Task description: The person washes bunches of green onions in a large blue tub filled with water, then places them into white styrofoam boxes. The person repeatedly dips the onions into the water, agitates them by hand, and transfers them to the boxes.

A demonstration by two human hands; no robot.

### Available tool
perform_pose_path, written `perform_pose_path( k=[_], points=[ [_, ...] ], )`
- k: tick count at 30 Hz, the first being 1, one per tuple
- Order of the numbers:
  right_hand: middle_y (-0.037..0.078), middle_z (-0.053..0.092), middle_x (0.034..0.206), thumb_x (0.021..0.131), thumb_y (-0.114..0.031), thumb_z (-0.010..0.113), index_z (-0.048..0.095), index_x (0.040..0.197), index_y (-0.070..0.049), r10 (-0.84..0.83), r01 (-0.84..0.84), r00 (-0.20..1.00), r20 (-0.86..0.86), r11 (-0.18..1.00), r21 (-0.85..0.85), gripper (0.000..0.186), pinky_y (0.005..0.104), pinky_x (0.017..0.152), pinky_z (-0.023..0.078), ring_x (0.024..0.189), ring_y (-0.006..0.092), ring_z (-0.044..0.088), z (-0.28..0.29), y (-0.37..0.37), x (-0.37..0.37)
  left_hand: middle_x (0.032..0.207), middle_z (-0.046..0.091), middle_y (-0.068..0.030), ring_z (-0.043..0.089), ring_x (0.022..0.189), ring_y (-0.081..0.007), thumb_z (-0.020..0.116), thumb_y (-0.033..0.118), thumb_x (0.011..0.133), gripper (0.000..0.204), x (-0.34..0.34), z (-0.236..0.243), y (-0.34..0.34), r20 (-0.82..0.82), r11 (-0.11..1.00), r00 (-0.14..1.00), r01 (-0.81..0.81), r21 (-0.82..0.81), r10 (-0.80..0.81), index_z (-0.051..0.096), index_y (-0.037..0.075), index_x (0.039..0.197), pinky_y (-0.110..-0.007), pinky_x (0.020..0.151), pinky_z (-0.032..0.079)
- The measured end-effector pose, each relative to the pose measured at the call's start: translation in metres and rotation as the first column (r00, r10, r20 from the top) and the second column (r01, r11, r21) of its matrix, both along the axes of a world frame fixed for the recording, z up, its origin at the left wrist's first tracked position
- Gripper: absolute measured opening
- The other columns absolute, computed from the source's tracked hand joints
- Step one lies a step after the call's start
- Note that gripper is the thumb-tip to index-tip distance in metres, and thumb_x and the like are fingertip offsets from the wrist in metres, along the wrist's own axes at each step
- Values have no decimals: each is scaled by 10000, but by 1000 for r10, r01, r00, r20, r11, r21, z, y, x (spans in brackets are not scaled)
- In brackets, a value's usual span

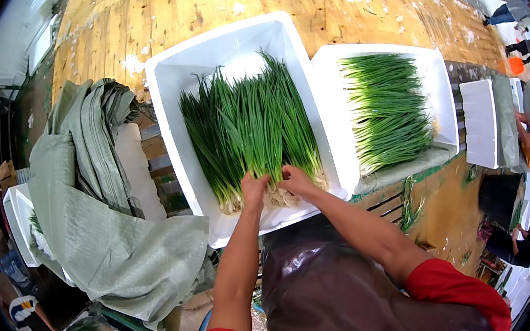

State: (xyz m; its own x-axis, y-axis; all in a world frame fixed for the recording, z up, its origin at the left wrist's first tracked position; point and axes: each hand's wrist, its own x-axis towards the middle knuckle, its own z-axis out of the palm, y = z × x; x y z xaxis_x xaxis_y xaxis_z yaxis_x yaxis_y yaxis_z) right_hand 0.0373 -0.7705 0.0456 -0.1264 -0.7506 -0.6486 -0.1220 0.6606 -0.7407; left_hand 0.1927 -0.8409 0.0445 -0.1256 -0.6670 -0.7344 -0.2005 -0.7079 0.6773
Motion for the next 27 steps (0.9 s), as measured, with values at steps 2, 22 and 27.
perform_pose_path(
  k=[2, 22, 27],
  points=[
    [124, 668, 957, 898, -125, 653, 544, 1129, -43, -189, 182, 951, 246, 982, 52, 268, 356, 647, 520, 821, 194, 658, 21, 1, 0, 1013, 688, -128, 688, 812, -230, 690, 15, 828, 323, 14, 16, -6, -202, 978, 964, -140, 158, 171, 601, 1, 1139, -382, 695, 575],
    [94, 709, 901, 943, -312, 623, 678, 1045, -18, -89, 90, 996, -12, 981, 172, 316, 341, 673, 541, 735, 200, 677, 34, -37, -2, 933, 703, -161, 722, 744, -252, 681, 16, 853, 260, 67, 74, -36, -542, 933, 780, -146, 330, 313, 618, -74, 1088, -413, 671, 644],
    [191, 684, 767, 860, -240, 669, 637, 857, -4, -37, 47, 917, -397, 999, 15, 238, 431, 674, 522, 700, 316, 673, -12, -37, 24, 945, 687, -158, 720, 806, -283, 669, -23, 847, 249, 81, 56, -34, -494, 909, 795, -166, 382, 353, 594, -54, 1082, -469, 717, 640]
  ],
)
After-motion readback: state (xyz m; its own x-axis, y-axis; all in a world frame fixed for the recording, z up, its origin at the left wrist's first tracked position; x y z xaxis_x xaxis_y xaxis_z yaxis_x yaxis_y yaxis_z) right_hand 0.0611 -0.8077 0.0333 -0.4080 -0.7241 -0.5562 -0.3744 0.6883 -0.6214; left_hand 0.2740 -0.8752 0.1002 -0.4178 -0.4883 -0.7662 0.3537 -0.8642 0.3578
